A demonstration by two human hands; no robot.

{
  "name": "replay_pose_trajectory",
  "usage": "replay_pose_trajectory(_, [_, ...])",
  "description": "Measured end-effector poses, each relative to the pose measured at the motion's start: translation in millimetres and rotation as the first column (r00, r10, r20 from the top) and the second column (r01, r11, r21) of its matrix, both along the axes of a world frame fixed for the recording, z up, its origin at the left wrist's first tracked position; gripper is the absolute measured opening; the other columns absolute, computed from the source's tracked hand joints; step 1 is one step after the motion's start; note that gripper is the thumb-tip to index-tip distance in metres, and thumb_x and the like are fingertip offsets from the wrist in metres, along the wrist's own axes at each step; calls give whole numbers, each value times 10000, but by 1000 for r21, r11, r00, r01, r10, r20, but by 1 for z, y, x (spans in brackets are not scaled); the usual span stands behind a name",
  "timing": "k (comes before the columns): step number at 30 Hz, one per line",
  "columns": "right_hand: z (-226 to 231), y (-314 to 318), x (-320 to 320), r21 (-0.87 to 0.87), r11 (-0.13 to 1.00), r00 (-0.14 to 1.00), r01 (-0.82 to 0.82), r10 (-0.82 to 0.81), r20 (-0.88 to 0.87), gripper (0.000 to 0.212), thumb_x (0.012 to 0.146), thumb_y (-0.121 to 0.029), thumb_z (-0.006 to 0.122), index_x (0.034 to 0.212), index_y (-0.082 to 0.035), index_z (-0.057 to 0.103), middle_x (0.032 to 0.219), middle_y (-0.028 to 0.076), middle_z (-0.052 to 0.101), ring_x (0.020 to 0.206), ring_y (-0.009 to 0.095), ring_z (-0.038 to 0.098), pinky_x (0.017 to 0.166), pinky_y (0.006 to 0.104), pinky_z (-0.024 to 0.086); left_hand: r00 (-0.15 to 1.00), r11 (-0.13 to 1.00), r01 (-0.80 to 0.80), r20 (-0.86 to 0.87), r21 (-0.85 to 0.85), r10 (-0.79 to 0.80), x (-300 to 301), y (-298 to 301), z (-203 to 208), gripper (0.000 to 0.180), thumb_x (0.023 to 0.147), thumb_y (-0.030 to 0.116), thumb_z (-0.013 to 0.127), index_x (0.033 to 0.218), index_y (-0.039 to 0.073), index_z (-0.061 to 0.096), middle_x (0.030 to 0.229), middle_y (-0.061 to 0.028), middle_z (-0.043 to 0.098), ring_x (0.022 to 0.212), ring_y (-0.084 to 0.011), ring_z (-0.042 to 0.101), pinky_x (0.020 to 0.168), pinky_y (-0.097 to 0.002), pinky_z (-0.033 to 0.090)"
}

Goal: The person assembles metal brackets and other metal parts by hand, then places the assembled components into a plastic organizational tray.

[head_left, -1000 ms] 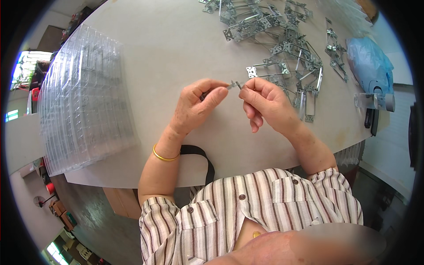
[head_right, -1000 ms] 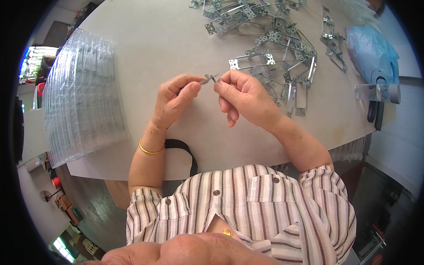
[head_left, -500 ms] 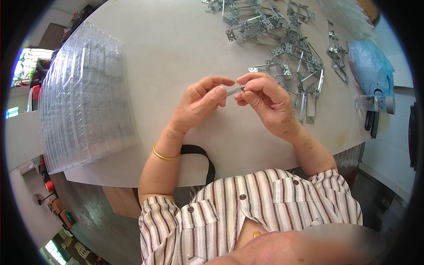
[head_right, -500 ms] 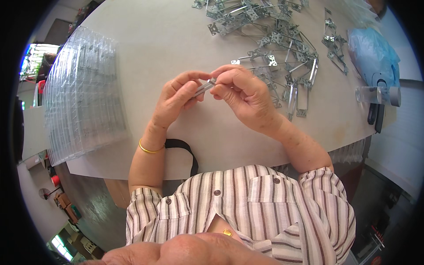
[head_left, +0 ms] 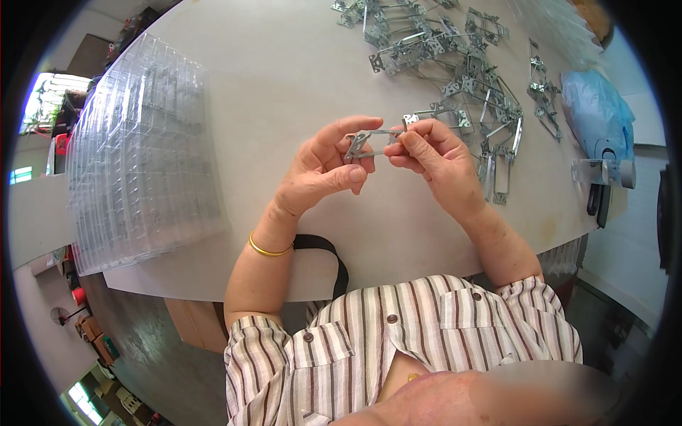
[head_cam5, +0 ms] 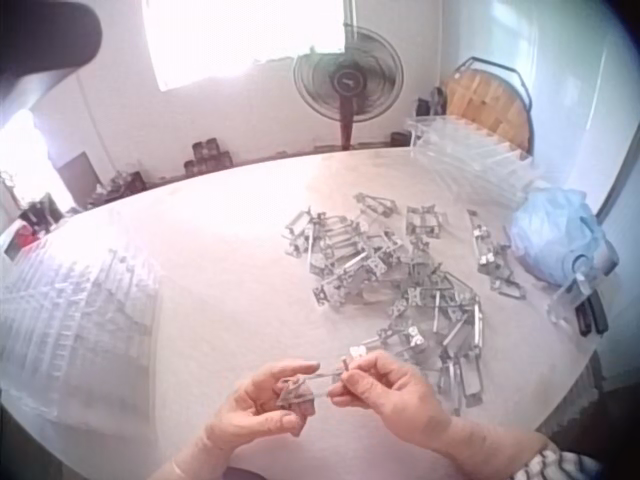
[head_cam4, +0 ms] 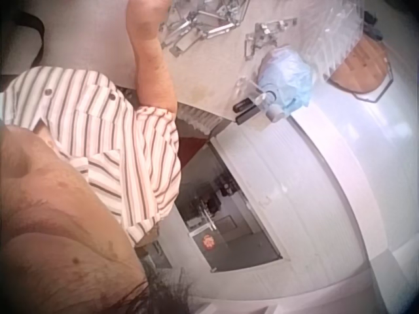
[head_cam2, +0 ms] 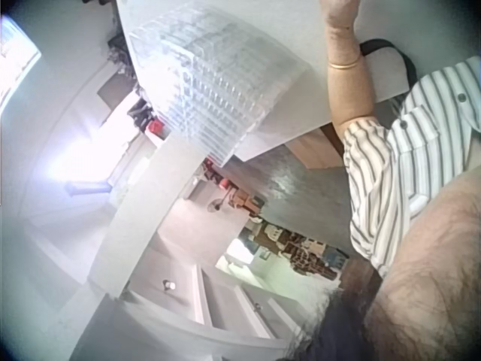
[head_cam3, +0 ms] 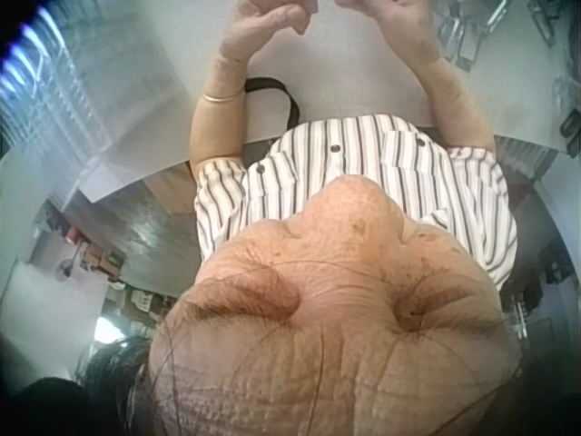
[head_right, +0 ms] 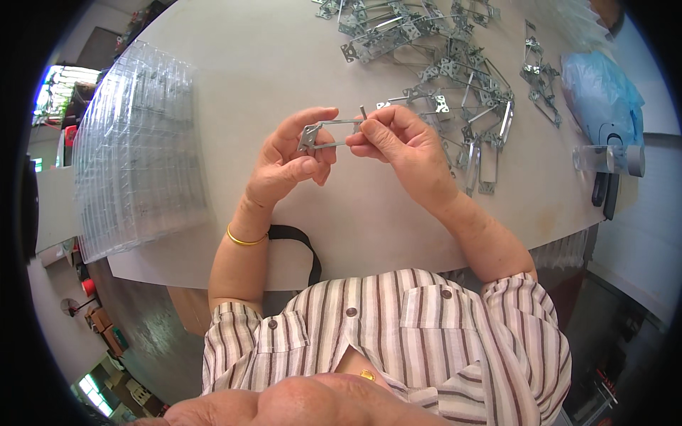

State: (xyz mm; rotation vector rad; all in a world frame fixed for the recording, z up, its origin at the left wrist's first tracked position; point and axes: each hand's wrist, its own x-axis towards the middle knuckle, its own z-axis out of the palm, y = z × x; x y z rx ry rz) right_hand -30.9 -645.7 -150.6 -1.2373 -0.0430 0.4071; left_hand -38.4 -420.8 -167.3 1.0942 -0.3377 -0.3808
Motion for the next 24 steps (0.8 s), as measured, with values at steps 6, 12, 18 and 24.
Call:
replay_pose_trajectory(6, [-5,0,0,65,996,991,-65,72,-115,176,1030,-172,572,1108,-18,605,1046,80,679,983,169,697,887,281,593,1000,997,16,-5,73,-16,1,7,-5,553,909,193,735,1379,-8,523,864,-22,597,655,-86,523,575,-230,424])
replay_pose_trajectory(12, [2,6,-5,43,996,987,-78,83,-135,189,1029,-198,578,1104,-27,603,1066,82,674,951,170,704,795,282,606,973,986,-143,193,82,125,3,0,-12,495,920,261,727,1307,-1,563,922,-36,608,835,-104,561,674,-233,459])
replay_pose_trajectory(18, [6,-1,-6,-102,986,991,-130,133,31,165,1035,-207,576,1065,-45,593,779,4,637,618,85,613,544,220,494,988,988,-144,56,61,141,-2,-7,-2,375,1021,376,569,1143,22,600,908,-49,613,801,-126,579,665,-245,472])
replay_pose_trajectory(24, [20,1,-13,-87,976,978,-200,205,48,149,1043,-189,559,1051,-43,585,656,-47,511,491,26,456,439,190,358,997,963,-57,-42,265,70,-2,-7,3,382,1077,380,447,1109,35,609,768,20,543,609,-43,418,534,-192,326])
